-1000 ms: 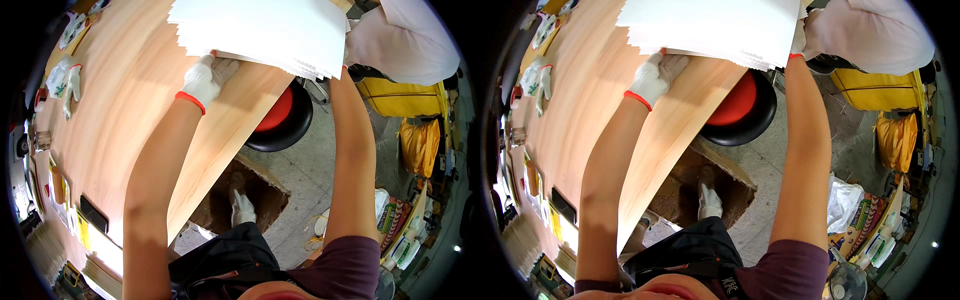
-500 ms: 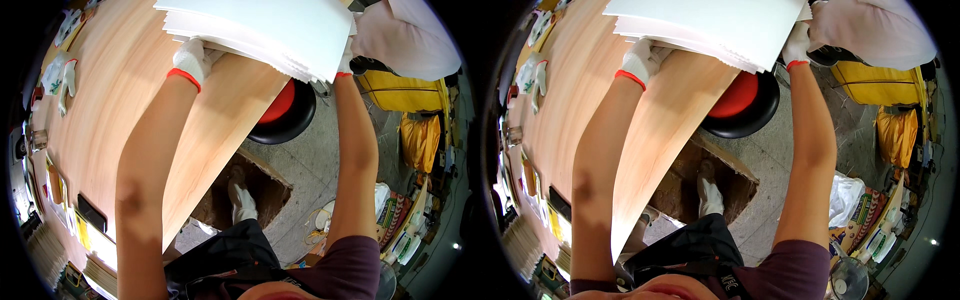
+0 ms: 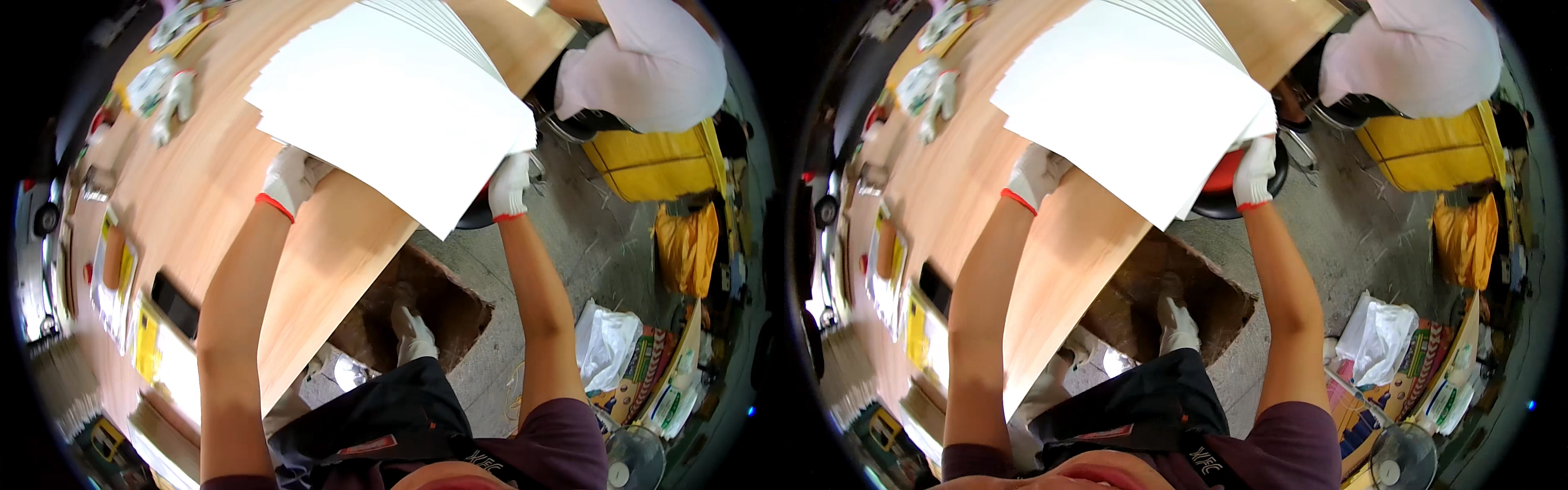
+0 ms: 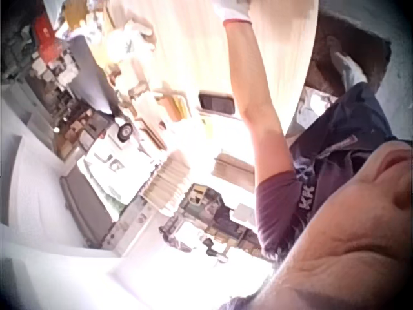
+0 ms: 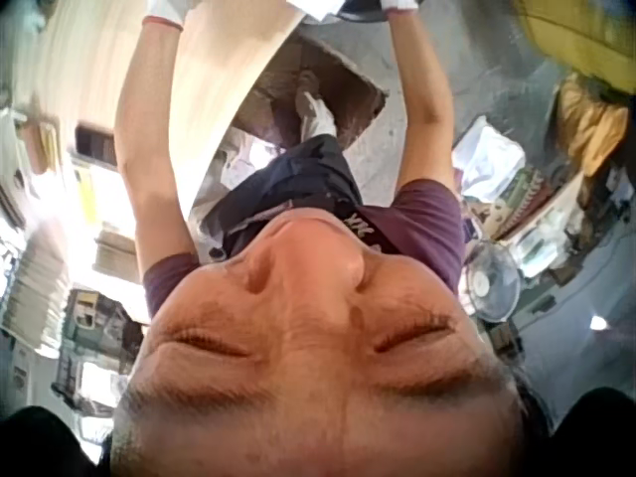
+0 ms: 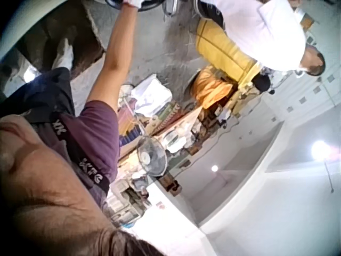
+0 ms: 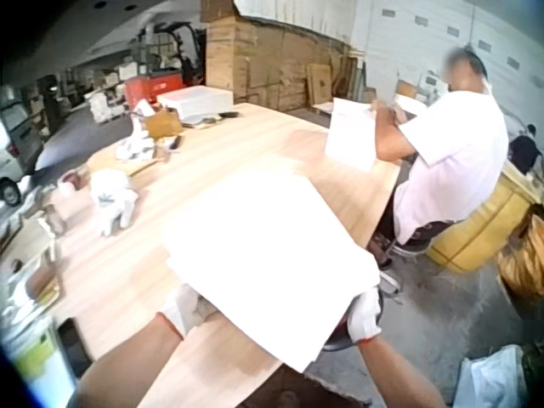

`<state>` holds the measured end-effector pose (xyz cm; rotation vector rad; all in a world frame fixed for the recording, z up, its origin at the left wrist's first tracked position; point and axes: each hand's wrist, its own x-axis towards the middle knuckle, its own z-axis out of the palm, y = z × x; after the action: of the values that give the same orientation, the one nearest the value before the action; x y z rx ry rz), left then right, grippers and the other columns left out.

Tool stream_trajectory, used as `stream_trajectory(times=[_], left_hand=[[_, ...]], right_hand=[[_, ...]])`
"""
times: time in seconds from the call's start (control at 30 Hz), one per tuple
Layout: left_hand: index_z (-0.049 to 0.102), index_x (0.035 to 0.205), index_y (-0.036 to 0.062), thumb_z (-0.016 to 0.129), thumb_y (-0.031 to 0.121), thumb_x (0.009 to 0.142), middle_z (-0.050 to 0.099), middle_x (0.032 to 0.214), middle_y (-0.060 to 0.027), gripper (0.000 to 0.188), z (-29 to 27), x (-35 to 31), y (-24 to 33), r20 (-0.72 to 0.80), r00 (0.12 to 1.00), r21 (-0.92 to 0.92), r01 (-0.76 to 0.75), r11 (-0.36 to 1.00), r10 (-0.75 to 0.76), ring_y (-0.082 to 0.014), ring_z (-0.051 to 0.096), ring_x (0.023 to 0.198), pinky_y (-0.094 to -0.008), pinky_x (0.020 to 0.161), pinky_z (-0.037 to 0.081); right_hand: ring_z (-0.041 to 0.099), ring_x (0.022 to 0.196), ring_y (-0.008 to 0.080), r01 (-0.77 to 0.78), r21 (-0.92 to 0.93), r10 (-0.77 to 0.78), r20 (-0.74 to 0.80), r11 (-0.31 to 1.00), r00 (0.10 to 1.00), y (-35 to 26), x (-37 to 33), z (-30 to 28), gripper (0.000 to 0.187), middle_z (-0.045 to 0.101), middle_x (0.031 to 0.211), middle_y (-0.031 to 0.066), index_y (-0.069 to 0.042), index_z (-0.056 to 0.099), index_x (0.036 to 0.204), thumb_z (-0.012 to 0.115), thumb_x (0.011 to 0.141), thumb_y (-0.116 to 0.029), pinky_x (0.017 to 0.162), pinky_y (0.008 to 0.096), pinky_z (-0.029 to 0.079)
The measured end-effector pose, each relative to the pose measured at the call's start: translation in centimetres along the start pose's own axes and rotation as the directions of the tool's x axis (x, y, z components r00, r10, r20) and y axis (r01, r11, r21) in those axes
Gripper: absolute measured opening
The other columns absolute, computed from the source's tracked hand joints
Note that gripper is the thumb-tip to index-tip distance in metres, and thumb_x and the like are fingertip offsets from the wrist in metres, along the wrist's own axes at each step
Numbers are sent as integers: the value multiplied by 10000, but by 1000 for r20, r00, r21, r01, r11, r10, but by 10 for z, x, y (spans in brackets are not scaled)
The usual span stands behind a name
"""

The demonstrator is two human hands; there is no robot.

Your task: The person stands at a table and repeatedly picks up white sheets of paper, inserts them into clear plastic sleeves, and places the finished items into a stack. The person wears white gloves and a purple shirt with a branded headstrap visible in the frame.

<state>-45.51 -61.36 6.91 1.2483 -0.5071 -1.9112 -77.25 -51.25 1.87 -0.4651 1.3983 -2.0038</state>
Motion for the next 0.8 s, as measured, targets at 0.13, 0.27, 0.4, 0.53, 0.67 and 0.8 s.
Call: stream_trajectory(times=[0.13, 0.27, 0.4, 0.53, 0.67, 0.8], left_hand=[[498, 1179, 16, 475, 138, 954, 609, 1115, -136, 257, -62, -41, -2, -81, 996, -17, 21, 1000, -22, -254, 620, 994, -418, 876, 546], [495, 1179, 5, 476, 130, 953, 616, 1119, -141, 260, -116, -97, 6, -138, 989, 0, 50, 999, -49, -256, 641, 961, -424, 870, 549], [518, 1161, 14, 460, 129, 958, 638, 1085, -123, 240, -163, -137, 12, -110, 994, 3, 25, 1000, -25, -249, 660, 929, -411, 853, 557], [549, 1118, 51, 441, 175, 982, 670, 981, -67, 214, -212, -163, 23, -100, 993, 120, 71, 990, -59, -185, 674, 843, -367, 791, 570], [588, 1082, 54, 474, 182, 966, 669, 961, -62, 208, -244, -176, 25, -76, 996, 63, 44, 997, -39, -175, 669, 772, -345, 690, 576], [592, 1068, 50, 492, 171, 950, 668, 952, -66, 196, -258, -189, 32, -78, 996, 103, 56, 993, -48, -184, 668, 801, -358, 707, 575]], right_hand=[[490, 1170, 207, -27, -47, 28, 26, 999, 999, 9, -73, 9, 523, 509, 1299, 75, -26, 423, 1324, 363, 982, -416, 986, 330, 384], [472, 1181, 185, -58, -31, 61, 121, 998, 991, -8, -171, 43, 426, 502, 1295, 81, 12, 424, 1316, 341, 991, -250, 1015, 318, 361], [472, 1178, 187, -78, -3, 78, 126, 997, 989, -13, -250, 57, 425, 490, 1307, 82, -30, 401, 1337, 344, 998, -280, 992, 325, 385], [503, 1116, 184, -338, 75, 340, -18, 938, 940, -11, -300, 64, 374, 503, 1265, 80, -66, 438, 1293, 379, 993, -282, 943, 339, 424], [504, 1102, 179, -301, 128, 281, 150, 945, 948, 27, -319, 44, 376, 504, 1250, 77, -50, 450, 1271, 390, 996, -299, 947, 320, 412], [456, 1171, 190, -491, 834, 304, 413, 254, 859, 20, -341, 44, 426, 460, 1314, 81, -29, 411, 1321, 384, 1002, -310, 989, 310, 368]])
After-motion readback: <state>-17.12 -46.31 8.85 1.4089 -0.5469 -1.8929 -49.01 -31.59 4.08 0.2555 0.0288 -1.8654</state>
